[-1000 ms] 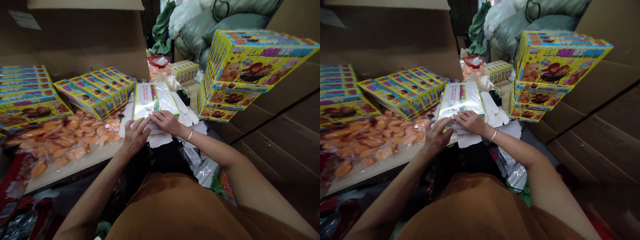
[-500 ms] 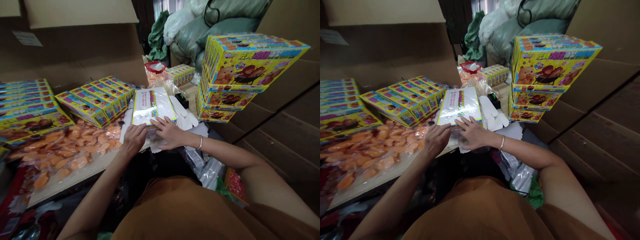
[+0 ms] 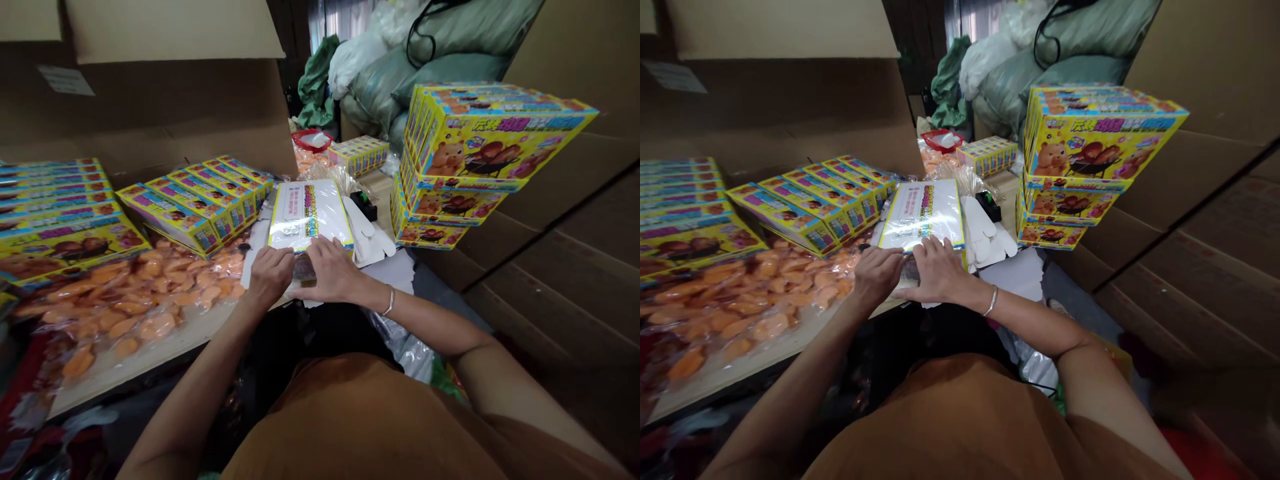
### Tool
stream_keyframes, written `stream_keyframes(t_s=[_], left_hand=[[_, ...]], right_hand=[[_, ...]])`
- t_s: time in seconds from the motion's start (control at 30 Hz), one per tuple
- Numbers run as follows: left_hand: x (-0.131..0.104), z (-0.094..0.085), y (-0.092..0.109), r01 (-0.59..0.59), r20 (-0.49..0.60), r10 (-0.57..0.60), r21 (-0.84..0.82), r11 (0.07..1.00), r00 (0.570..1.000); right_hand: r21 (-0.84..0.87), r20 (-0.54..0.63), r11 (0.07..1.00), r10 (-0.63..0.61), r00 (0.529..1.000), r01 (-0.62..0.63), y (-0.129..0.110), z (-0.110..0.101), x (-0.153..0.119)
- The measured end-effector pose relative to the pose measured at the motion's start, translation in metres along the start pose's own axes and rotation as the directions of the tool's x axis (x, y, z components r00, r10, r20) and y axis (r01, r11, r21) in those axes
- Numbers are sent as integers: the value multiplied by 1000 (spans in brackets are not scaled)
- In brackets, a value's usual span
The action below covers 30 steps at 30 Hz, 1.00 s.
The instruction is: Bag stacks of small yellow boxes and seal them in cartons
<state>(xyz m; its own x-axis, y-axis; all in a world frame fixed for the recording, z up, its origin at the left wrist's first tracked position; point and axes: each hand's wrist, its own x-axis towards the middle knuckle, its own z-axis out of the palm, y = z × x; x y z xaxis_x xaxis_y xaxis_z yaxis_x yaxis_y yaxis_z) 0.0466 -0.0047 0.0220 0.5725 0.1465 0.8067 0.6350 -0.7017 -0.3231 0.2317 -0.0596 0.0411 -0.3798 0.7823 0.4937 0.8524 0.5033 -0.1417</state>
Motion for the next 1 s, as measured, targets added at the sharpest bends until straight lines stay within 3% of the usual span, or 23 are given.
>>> stream_keyframes(t_s=[0.07, 0.17, 0.37, 0.47, 0.57, 0.63, 0.73, 0.83, 0.93, 1.0], left_hand=[[-1, 0, 0, 17, -5, -17, -9, 1000, 1000], [-2, -1, 0, 46, 15, -46, -36, 998, 999], [-3, -2, -8, 153, 131, -134, -153, 976, 982], [-1, -4, -15, 270, 238, -222, -191, 944, 945], [9, -6, -19, 412, 356, -317, -231, 882, 879], [19, -4, -18, 389, 426, -256, -262, 883, 868], [34, 5, -12, 222, 498, -68, -257, 941, 865], [40, 15, -9, 171, 507, -16, -261, 950, 862], [38, 20, -13, 164, 459, 0, -317, 934, 888], [35, 20, -16, 147, 436, 21, -347, 926, 900]], right_hand=[[-26, -37, 997, 73, 997, -74, -7, 9, 0], [-68, -48, 993, 95, 994, -98, 0, 16, 0], [-6, 31, 999, 49, 998, -49, 27, -5, 4], [-38, 20, 998, 44, 999, -43, 25, -9, 7], [-61, 13, 995, 75, 997, -74, 23, -7, 14], [-58, 15, 993, 108, 994, -107, 23, -5, 20], [-33, 27, 991, 127, 992, -126, 26, -5, 24], [19, -57, 995, 95, 994, -94, 23, -8, 4], [9, -194, 1000, -7, 981, 9, 14, -6, -44], [-89, -209, 995, -59, 976, 41, 13, 2, -78]])
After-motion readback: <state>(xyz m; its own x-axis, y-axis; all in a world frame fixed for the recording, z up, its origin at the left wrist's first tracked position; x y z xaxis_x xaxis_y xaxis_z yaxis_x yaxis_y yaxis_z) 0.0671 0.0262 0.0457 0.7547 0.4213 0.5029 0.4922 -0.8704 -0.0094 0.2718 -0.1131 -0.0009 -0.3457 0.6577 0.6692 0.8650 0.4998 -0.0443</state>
